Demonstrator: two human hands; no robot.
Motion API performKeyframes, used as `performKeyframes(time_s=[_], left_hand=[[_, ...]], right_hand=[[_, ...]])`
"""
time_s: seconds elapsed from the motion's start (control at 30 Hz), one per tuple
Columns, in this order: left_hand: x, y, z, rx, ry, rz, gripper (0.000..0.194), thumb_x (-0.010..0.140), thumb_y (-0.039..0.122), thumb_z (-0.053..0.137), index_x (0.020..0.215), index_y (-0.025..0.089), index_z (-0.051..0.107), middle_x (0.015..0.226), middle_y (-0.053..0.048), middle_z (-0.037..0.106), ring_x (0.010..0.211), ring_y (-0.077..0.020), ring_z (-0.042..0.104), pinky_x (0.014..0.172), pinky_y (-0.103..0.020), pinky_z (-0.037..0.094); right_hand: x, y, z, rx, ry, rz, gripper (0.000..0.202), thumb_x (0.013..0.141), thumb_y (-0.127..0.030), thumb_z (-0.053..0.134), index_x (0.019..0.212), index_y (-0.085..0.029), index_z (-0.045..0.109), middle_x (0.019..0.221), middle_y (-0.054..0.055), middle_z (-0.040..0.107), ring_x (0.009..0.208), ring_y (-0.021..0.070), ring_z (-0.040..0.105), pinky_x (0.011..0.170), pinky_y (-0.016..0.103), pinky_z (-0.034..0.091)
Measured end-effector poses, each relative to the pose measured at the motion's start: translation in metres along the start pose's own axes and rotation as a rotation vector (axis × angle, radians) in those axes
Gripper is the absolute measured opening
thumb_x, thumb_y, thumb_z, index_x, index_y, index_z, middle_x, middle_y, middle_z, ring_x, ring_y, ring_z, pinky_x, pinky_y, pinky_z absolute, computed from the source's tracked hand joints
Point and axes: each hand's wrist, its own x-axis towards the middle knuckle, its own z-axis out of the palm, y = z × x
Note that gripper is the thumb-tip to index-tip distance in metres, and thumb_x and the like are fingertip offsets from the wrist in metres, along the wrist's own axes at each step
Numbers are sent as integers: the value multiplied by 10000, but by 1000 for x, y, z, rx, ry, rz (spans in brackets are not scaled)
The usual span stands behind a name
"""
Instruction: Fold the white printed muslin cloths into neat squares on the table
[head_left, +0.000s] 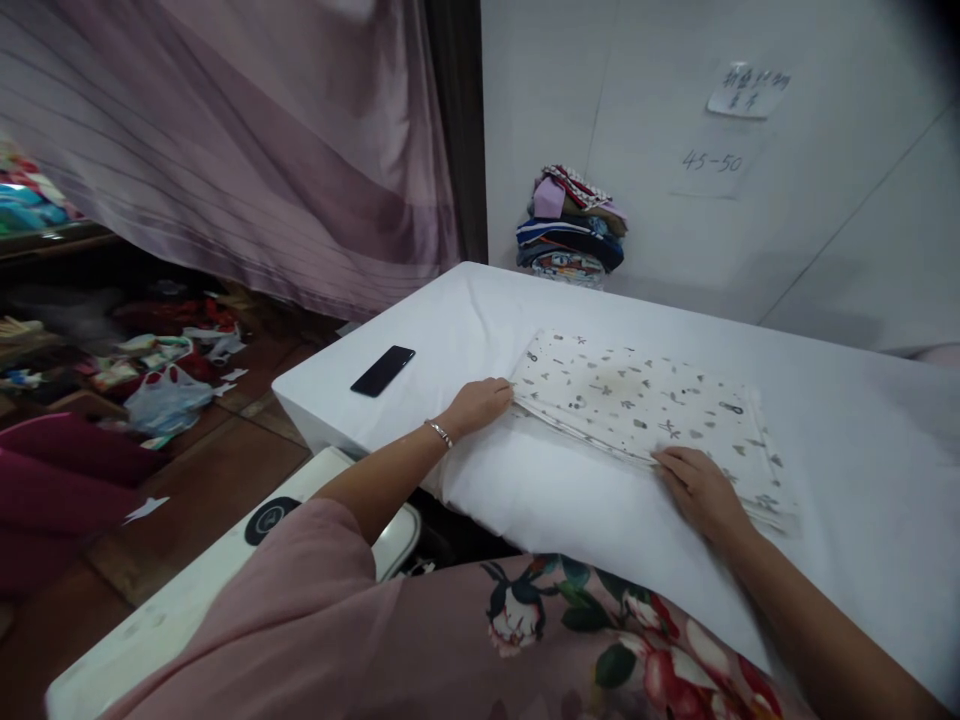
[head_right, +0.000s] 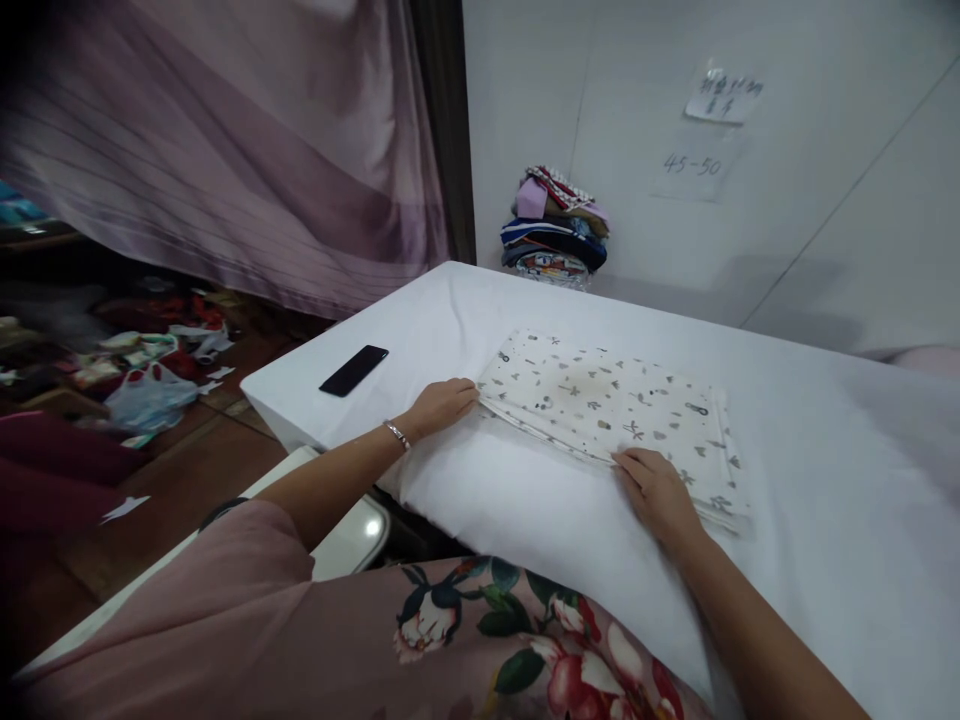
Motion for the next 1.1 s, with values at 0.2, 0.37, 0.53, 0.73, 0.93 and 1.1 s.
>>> performKeyframes(time_s=[0.2,0.37,0.53,0.73,0.93,1.1], left_hand=[[12,-2,1,112,0,-53,319,952,246,305,1050,181,601,1117,-91,575,986,-214,526,795,-300,415],[-3,-9,21,112,-56,17,258,945,266,367,1005,211,612,1089,-56,593,949,-177,534,735,-277,428],[-9,-8,22,139,11,30,251,950,261,372,964,197,615,1065,-66,605,935,-191,519,731,-304,424],[-11,-8,20,98,146,166,237,918,195,417,1053,169,610,1034,-92,633,953,-226,532,806,-364,428],[3,-29,31,122,277,325,273,906,264,422,1059,192,636,1046,-89,659,1013,-261,560,851,-399,422],[14,-22,32,156,277,380,314,883,245,410,1110,181,618,1064,-104,660,1013,-269,577,850,-401,435]], right_hand=[[0,-2,5,5,51,2,377,930,-363,382,1046,-173,685,1057,131,637,992,257,568,884,413,478],[0,-2,5,-26,27,-48,367,929,-361,395,1065,-183,685,1077,132,640,998,267,577,876,437,486],[-2,7,4,-23,99,-118,331,921,-331,426,1119,-193,652,1096,124,636,996,270,588,852,433,508],[-24,18,-18,-120,127,-106,319,906,-270,466,1185,-167,583,1136,143,613,1034,269,572,878,450,490],[-56,40,-53,-200,104,29,305,917,-227,441,1187,-175,574,1153,126,615,1057,242,563,889,433,478],[-68,54,-60,-229,91,41,295,910,-206,445,1166,-182,589,1150,128,620,1061,240,562,877,425,476]])
